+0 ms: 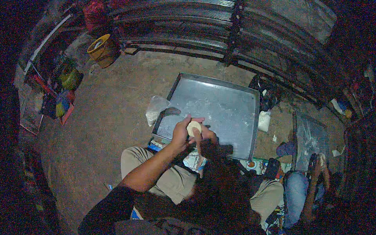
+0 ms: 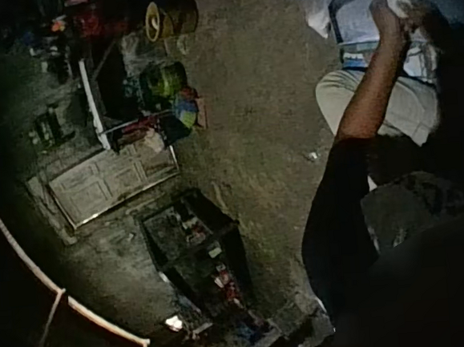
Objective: The person sits on the floor and uses their hands to knead and roll pieces of dough on a metal tray next to a bag of flour.
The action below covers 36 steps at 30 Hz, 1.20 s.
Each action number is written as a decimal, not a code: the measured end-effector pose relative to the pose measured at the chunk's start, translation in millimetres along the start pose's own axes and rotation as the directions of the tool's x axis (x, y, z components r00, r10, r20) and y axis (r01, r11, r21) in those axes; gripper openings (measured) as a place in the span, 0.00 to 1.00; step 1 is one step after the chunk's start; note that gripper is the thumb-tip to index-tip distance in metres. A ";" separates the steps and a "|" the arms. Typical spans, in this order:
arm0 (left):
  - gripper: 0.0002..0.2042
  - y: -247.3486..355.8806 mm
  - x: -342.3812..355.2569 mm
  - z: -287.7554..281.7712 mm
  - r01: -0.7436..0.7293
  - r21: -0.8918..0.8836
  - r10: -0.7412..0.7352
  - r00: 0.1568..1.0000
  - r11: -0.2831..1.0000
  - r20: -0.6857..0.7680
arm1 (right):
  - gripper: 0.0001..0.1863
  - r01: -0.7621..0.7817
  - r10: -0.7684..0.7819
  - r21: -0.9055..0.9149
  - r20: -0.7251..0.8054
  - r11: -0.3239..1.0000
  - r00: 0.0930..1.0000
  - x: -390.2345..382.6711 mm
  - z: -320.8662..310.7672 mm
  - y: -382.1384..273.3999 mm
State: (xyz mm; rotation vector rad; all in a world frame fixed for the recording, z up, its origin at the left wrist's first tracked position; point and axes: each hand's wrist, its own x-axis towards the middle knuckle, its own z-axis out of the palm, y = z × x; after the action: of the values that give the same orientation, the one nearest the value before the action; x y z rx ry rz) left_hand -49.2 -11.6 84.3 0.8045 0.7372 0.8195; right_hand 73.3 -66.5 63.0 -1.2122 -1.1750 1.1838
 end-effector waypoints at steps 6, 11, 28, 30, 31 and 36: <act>0.26 0.6 19.2 -7.9 0.021 0.016 -0.022 0.997 1.000 0.078 | 0.27 -0.079 -0.025 0.437 0.227 0.896 0.974 6.3 -20.0 -5.0; 0.25 -5.1 24.5 -12.3 0.098 0.108 -0.109 0.988 0.989 0.106 | 0.25 0.058 -0.086 0.151 0.188 0.987 0.978 2.6 -14.0 -9.8; 0.23 -2.1 6.7 1.6 -0.061 0.114 0.045 0.989 0.992 0.140 | 0.15 0.008 -0.011 -0.065 -0.048 0.998 0.999 -4.9 2.3 -14.1; 0.23 4.7 2.6 5.2 -0.017 0.112 -0.004 0.982 0.994 0.191 | 0.16 -0.017 -0.005 -0.167 -0.126 0.986 0.992 -5.5 0.7 -4.5; 0.23 3.1 4.3 1.5 -0.010 0.140 -0.019 0.979 0.990 0.203 | 0.17 -0.018 -0.003 -0.150 -0.141 0.988 0.990 -4.9 -1.1 -3.0; 0.28 -7.1 7.5 6.8 -0.019 -0.129 0.050 0.968 0.991 0.246 | 0.21 -0.001 0.034 0.217 -0.144 0.976 0.989 -5.8 -5.7 -2.4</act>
State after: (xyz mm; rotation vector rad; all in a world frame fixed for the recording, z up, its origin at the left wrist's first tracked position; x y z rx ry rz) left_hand -37.7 -10.5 79.9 0.7911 0.4455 0.7715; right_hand 78.9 -72.5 65.2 -1.1255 -0.9024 1.1810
